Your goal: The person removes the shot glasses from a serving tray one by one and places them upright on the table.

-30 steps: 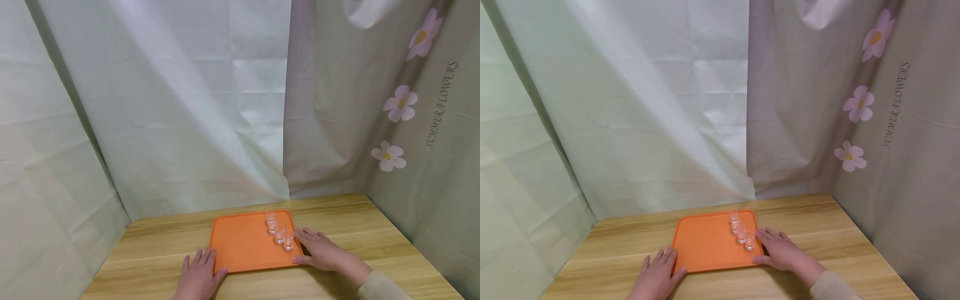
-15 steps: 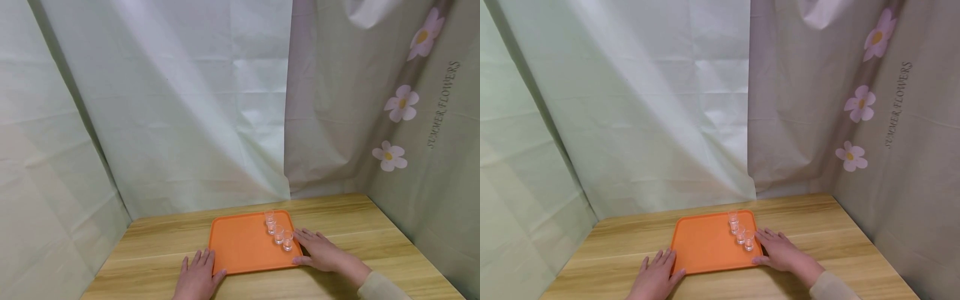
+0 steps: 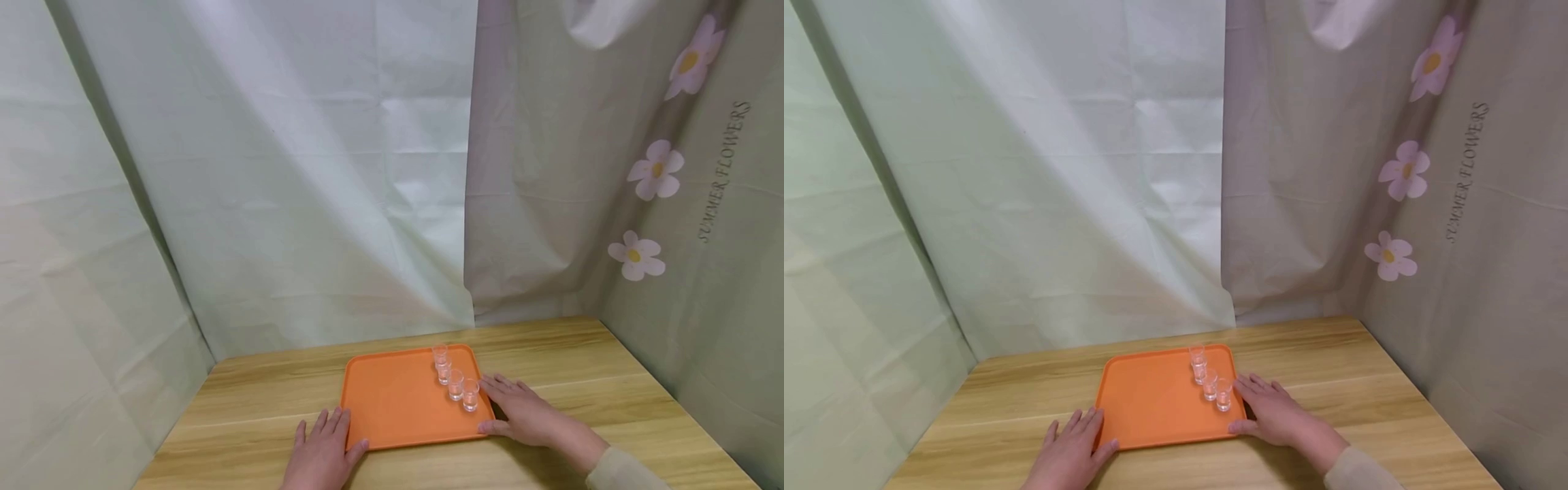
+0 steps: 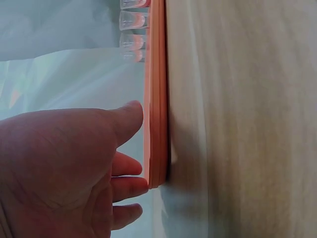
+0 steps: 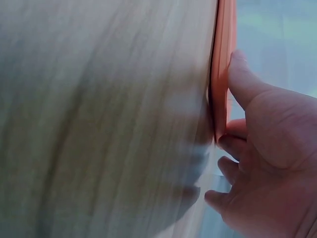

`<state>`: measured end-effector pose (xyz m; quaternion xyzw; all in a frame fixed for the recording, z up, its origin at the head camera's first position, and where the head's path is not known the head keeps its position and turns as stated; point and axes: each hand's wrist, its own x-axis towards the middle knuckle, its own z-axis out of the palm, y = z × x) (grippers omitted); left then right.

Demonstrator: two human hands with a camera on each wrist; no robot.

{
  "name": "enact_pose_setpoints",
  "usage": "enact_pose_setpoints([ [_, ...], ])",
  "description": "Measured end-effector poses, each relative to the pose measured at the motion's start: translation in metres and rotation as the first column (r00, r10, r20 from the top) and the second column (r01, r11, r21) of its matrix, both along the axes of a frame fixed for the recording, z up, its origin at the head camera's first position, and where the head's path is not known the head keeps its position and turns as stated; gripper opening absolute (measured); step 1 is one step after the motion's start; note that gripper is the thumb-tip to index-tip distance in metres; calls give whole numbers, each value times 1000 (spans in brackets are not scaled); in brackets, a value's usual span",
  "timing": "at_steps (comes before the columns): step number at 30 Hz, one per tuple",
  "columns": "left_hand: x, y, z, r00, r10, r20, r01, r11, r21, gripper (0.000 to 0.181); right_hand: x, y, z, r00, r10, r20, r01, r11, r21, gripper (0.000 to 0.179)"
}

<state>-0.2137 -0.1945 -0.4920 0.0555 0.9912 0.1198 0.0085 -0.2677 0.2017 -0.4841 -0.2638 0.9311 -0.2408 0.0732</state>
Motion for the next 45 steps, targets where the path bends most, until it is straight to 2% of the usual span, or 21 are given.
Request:
enact_pose_setpoints([
  [11,-8,-8,1,999,-8,-54,11,998,62,69,4,5,-6,996,-50,-72,44,995,-85,97],
  [17,-15,-9,0,996,-3,-84,10,997,78,70,6,3,-5,987,-83,-139,67,991,-119,93],
  [23,-19,-9,-4,989,11,-148,4,995,100,69,7,1,-4,979,-99,-176,73,986,-149,90],
  [28,-21,-8,-6,986,22,-167,-2,993,121,69,6,-2,-5,973,-109,-203,76,983,-165,89],
  [35,-27,-10,-11,985,36,-167,-14,991,135,65,5,-5,-5,973,-109,-205,68,978,-196,88],
  [45,-30,-11,-16,983,35,-178,-7,988,156,59,5,-12,-2,982,-122,-147,83,966,-245,88],
])
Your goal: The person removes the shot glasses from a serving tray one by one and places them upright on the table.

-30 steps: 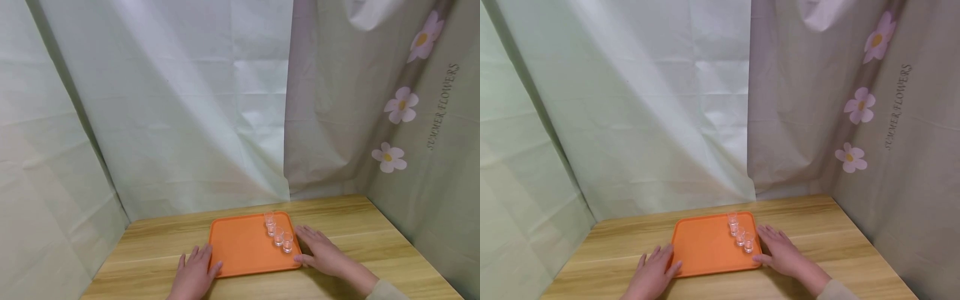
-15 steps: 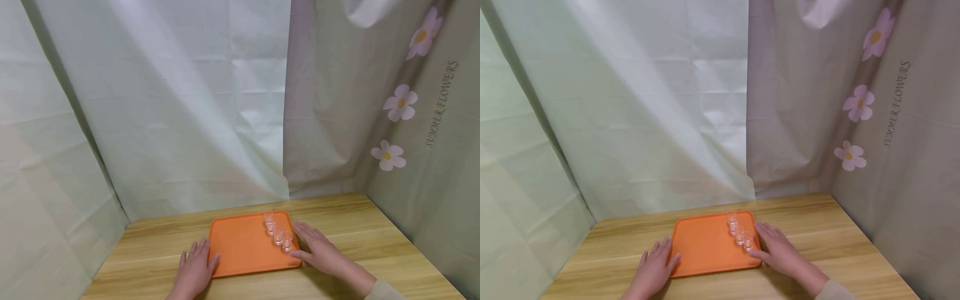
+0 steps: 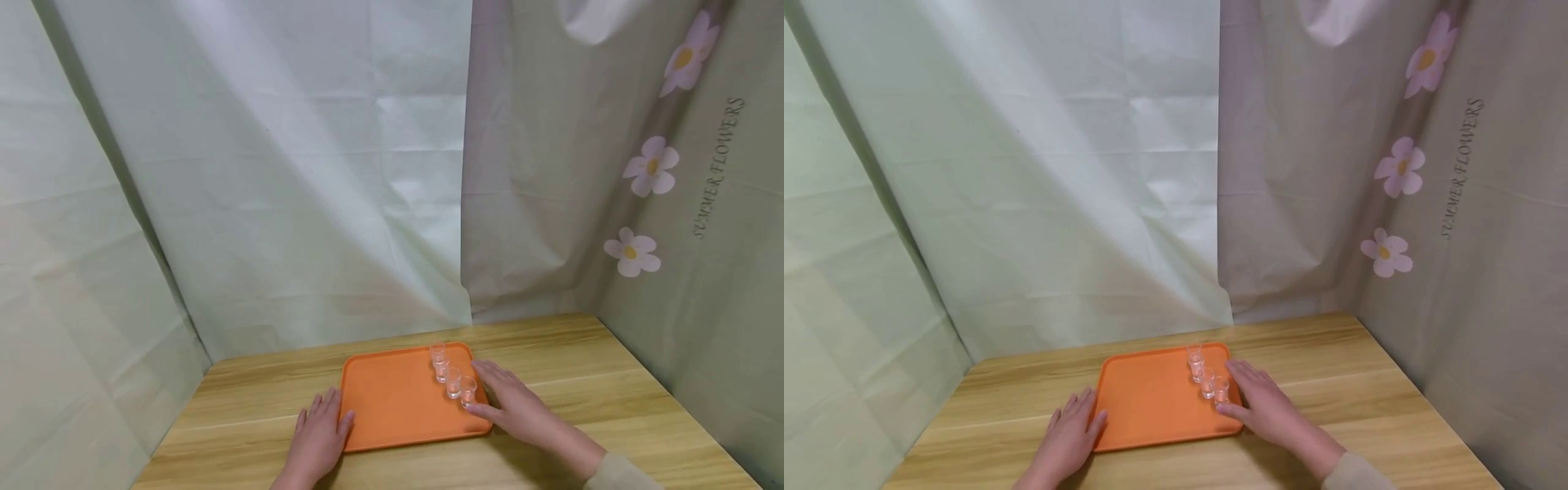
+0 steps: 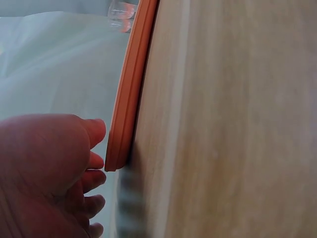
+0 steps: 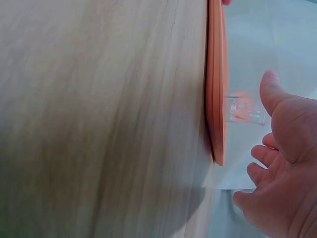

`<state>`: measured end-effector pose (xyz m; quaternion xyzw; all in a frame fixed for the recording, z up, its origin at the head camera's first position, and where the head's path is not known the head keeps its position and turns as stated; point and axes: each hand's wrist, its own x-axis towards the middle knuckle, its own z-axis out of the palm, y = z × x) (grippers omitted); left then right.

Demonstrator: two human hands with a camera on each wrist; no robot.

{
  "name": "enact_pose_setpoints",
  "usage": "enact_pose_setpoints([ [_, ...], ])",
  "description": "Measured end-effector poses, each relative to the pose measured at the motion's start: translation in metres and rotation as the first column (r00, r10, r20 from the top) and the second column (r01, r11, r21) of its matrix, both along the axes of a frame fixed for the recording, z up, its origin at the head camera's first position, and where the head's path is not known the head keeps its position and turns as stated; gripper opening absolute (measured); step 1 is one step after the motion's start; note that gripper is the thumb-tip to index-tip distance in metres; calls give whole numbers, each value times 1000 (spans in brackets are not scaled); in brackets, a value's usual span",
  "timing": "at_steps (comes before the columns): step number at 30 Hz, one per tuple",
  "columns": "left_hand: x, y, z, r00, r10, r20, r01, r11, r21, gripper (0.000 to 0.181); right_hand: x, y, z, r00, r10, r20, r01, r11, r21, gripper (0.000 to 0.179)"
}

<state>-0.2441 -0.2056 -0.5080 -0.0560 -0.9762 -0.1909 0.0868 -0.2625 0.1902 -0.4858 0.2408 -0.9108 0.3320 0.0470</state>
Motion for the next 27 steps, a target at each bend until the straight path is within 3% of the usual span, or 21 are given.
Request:
enact_pose_setpoints([
  [8,-4,-2,-6,1000,-18,-19,19,999,40,55,-3,-5,1,1000,-3,1,3,1000,-12,86],
  [15,-18,-11,-38,990,-31,-135,42,996,82,53,-5,-7,1,999,-27,27,27,999,-27,86],
  [19,-21,-14,-45,984,-39,-172,51,996,69,52,-6,-8,0,999,-28,34,29,999,-40,84],
  [23,-19,-14,-44,987,-34,-156,46,996,72,51,-7,-9,-3,999,-25,40,28,998,-52,81],
  [27,-11,-10,-32,995,-26,-95,34,996,85,50,-6,-10,-5,999,-16,39,19,998,-66,77],
])
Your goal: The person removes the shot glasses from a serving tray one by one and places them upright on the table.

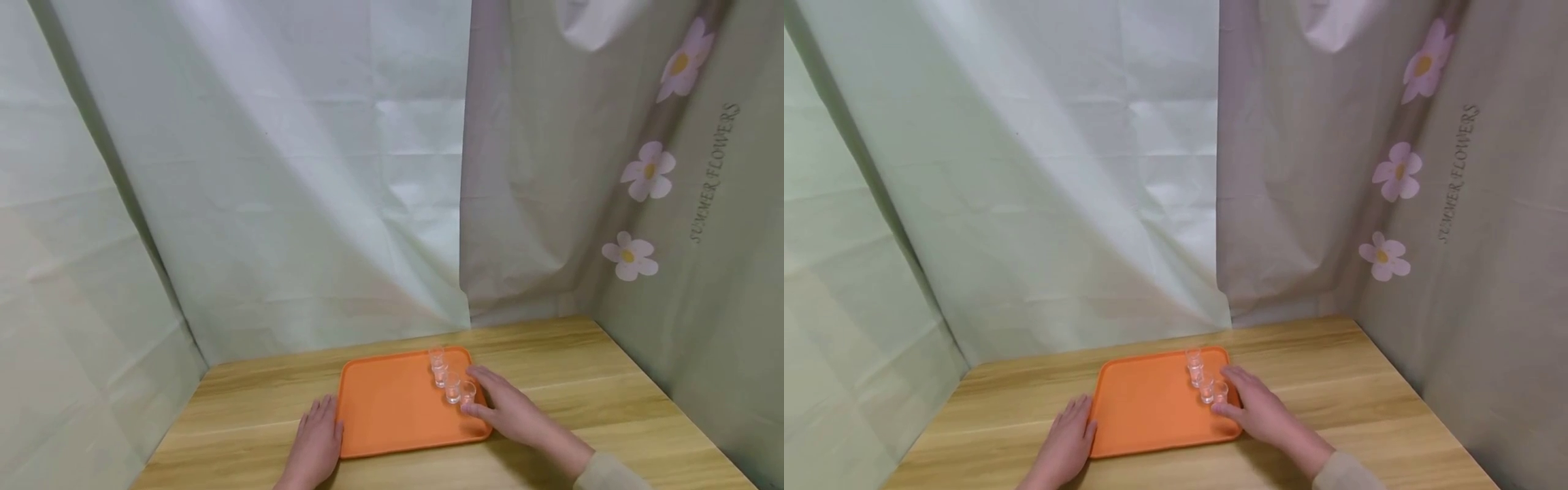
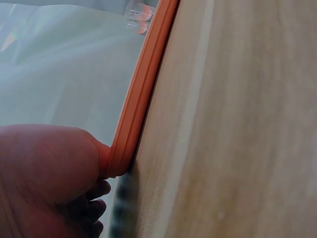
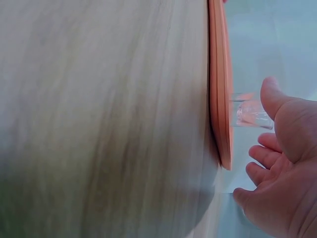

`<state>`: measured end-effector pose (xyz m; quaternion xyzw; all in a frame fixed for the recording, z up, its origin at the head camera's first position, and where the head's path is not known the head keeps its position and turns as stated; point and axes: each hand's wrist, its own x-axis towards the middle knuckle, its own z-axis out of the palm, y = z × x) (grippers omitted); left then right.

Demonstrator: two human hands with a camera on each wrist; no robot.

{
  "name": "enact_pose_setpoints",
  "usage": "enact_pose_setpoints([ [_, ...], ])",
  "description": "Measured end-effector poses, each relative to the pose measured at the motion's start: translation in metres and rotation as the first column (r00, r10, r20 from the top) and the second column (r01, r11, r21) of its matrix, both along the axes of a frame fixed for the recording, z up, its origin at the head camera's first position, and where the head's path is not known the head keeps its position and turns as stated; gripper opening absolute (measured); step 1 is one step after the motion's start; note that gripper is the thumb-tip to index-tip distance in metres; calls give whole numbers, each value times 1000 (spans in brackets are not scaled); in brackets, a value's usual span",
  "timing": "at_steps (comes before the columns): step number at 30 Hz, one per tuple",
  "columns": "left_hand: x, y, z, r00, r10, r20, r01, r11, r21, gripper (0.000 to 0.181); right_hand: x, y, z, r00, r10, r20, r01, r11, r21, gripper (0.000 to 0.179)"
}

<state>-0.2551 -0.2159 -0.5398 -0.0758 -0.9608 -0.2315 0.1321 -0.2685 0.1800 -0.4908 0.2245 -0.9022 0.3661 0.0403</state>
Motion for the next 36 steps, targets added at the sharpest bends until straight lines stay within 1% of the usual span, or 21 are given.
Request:
enact_pose_setpoints([
  [2,4,2,7,1000,-2,31,2,1000,4,50,2,-1,-1,1000,0,7,0,1000,-13,76],
  [4,6,3,12,999,-7,49,7,1000,6,50,2,-1,-2,1000,-3,17,4,1000,-22,75],
  [6,7,3,12,999,-14,44,14,1000,12,49,3,-2,-2,1000,-7,22,8,1000,-27,73],
  [8,4,1,5,1000,-12,11,12,1000,28,48,2,-3,-3,1000,-10,20,11,1000,-25,71],
  [11,-1,-3,-7,999,-18,-50,20,999,46,47,-1,-4,-4,1000,-9,7,10,1000,-22,66],
  [13,-4,-6,-14,997,-20,-74,23,999,48,47,-3,-4,-4,1000,-10,1,10,1000,-22,65],
  [16,-6,-8,-20,995,-30,-95,34,999,34,46,-3,-4,-4,1000,-11,7,11,1000,-21,64],
  [20,-7,-7,-23,992,-24,-122,29,999,34,45,-4,-4,-5,1000,-21,15,21,1000,-17,65],
  [23,-6,-6,-21,993,-26,-118,31,999,38,45,-4,-5,-5,999,-33,21,33,999,-18,63],
  [24,-6,-5,-21,992,-19,-126,25,999,46,45,-4,-5,-5,999,-38,26,39,999,-19,61],
  [27,-6,-5,-20,993,-23,-119,28,999,39,46,-3,-5,-6,998,-44,37,45,999,-28,54],
  [32,-6,-5,-24,992,-25,-127,29,999,31,46,-3,-6,-6,998,-54,35,55,998,-43,38],
  [36,-7,-6,-25,993,-17,-116,21,999,34,48,-4,-8,-6,997,-74,39,75,996,-46,31],
])
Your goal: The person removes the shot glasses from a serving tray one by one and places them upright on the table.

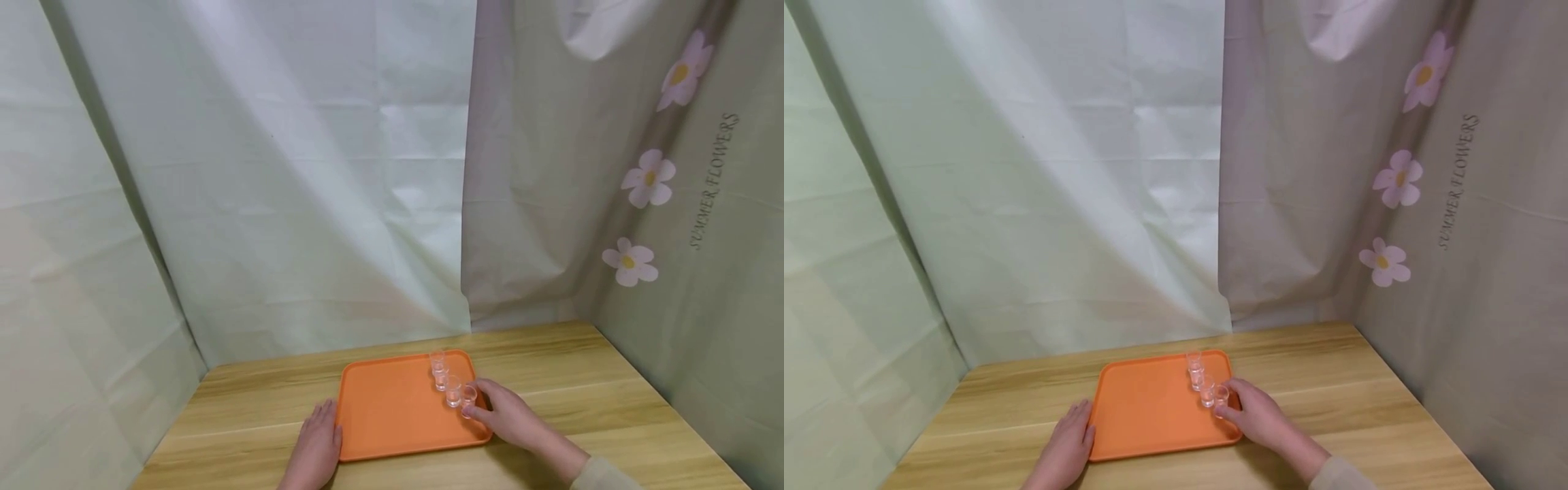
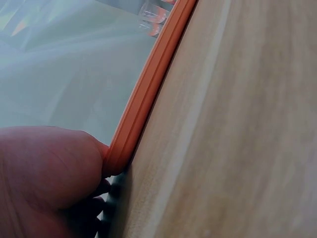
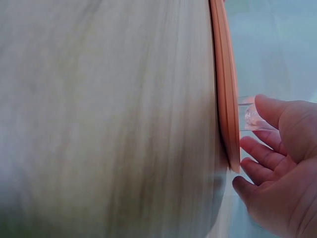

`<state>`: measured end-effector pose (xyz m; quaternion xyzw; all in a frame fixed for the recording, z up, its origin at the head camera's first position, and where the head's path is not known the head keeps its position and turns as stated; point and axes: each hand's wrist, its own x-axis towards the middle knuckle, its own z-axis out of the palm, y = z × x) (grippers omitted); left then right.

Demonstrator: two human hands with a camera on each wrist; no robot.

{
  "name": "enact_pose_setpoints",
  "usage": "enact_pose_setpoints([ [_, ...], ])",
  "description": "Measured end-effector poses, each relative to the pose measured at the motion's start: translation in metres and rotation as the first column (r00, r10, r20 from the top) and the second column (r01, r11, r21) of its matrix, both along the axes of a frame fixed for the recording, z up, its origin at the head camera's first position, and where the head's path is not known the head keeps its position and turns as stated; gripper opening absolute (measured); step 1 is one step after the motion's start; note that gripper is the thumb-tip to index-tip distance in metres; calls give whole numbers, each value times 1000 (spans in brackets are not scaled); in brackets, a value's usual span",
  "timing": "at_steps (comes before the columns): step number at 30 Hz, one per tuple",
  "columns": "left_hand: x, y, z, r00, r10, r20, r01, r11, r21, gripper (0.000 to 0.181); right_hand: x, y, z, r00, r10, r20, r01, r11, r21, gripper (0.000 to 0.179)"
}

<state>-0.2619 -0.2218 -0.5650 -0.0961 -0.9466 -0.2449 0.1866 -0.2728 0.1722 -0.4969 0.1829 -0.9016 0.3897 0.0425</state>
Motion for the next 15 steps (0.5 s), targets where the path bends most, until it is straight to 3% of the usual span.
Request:
enact_pose_setpoints([
  [5,0,0,2,1000,3,12,-2,1000,-1,49,-1,-1,-2,1000,-18,2,18,1000,-1,21],
  [15,10,6,26,995,-5,100,6,1000,-9,48,2,2,0,1000,-14,-4,14,1000,-21,17],
])
